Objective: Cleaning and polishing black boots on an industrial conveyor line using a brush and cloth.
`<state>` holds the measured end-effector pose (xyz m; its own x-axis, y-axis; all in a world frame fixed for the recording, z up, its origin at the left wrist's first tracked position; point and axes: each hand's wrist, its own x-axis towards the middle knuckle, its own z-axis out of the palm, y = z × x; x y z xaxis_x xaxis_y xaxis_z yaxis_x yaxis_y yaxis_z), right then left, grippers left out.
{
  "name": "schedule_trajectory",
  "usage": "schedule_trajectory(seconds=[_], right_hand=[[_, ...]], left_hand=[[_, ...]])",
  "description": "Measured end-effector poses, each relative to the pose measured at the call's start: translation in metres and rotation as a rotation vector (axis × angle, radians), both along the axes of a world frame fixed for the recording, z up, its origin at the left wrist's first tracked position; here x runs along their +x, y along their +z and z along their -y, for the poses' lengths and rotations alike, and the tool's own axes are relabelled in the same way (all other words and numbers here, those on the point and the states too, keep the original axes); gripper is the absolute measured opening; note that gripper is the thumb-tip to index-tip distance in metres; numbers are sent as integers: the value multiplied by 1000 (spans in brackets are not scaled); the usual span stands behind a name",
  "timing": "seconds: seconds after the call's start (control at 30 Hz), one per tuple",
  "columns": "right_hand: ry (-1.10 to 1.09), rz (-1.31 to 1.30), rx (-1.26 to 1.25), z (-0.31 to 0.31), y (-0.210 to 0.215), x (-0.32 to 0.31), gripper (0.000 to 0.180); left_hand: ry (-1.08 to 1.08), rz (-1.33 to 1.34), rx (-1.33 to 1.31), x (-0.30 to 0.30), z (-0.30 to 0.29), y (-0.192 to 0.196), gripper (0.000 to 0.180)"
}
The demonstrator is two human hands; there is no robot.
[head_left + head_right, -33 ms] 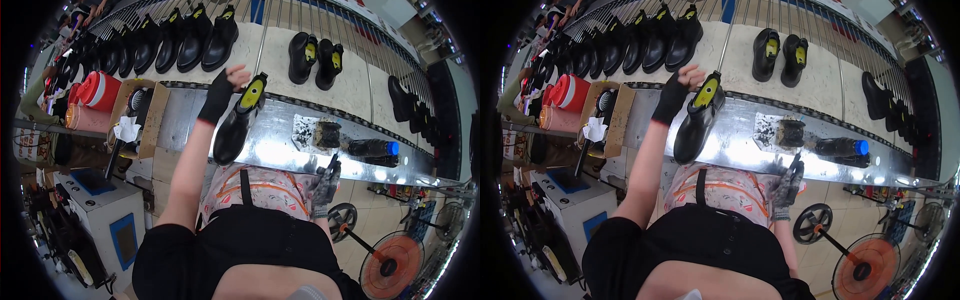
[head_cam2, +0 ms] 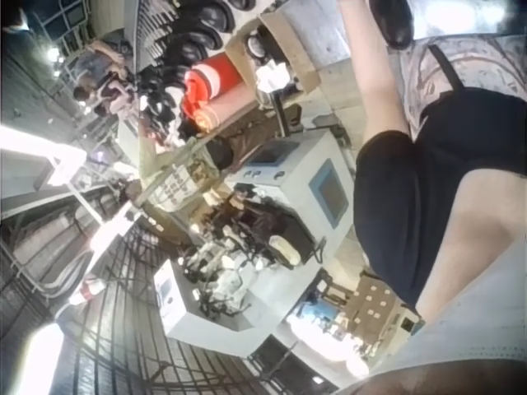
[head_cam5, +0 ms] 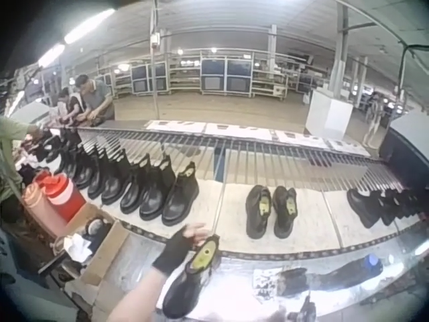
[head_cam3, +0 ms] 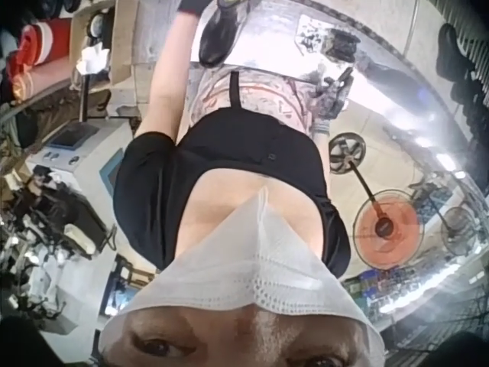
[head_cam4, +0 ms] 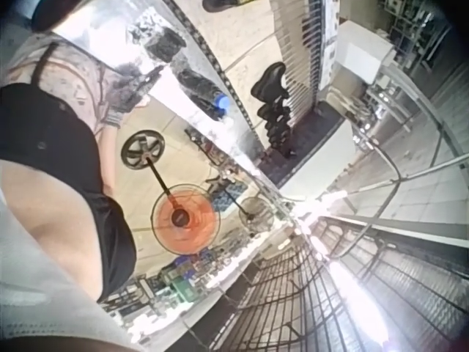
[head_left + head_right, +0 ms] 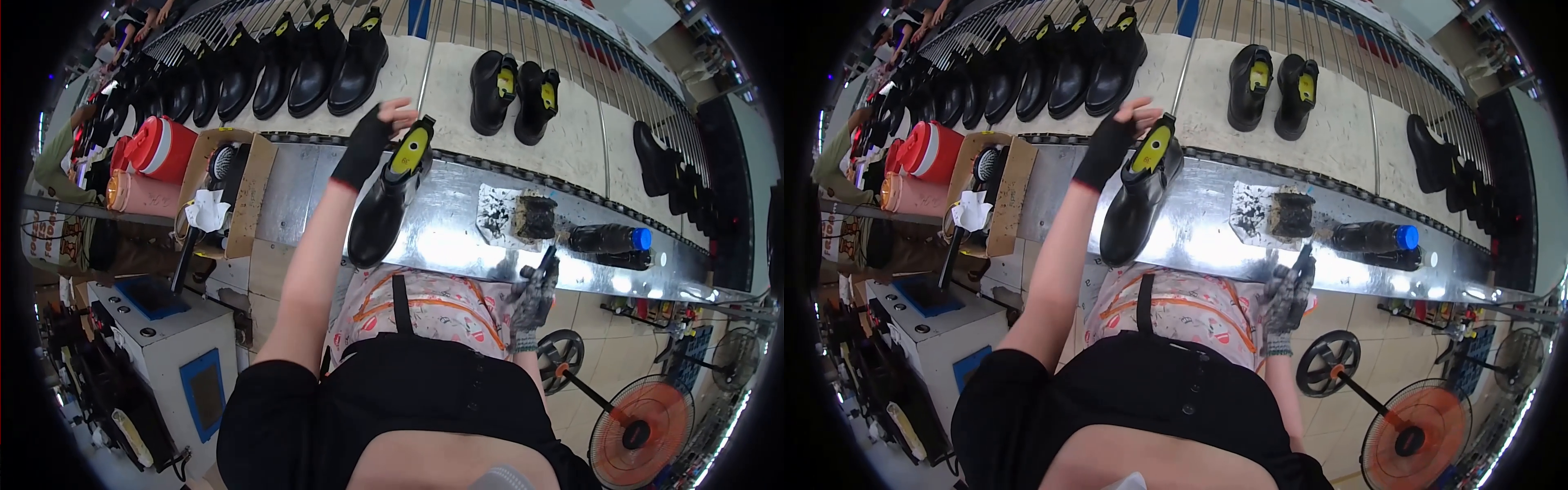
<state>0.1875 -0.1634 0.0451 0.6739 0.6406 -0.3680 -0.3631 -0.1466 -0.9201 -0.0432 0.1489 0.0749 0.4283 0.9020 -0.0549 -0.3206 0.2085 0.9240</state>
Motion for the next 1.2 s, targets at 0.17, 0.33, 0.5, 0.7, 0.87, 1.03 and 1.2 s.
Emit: schedule_trajectory(seconds=[0.17,0.33,0.5,0.7,0.87,1.03,1.2], right_hand=[[31,-177,185,-4,-5,-9,55],[-97,16,46,4,19,-7,53],[-27,-33,-7,-11,33,-10,53],[-26,45,-6,-3,12,8,17],[184,-221,246,-8,57,14,32],[618,448,58,-40,127,18,38],[909,1246,137,-66,174,4,48]], left_hand=[[-454,-120,-36,28,-34,-39,73],[-544,-3,87,27,-20,-4,83],[-446,434,266,11,21,53,74],[-325,462,387,6,50,65,73],[-495,451,451,11,49,66,77],[-534,423,454,18,52,72,78],[-574,369,457,22,54,75,79]])
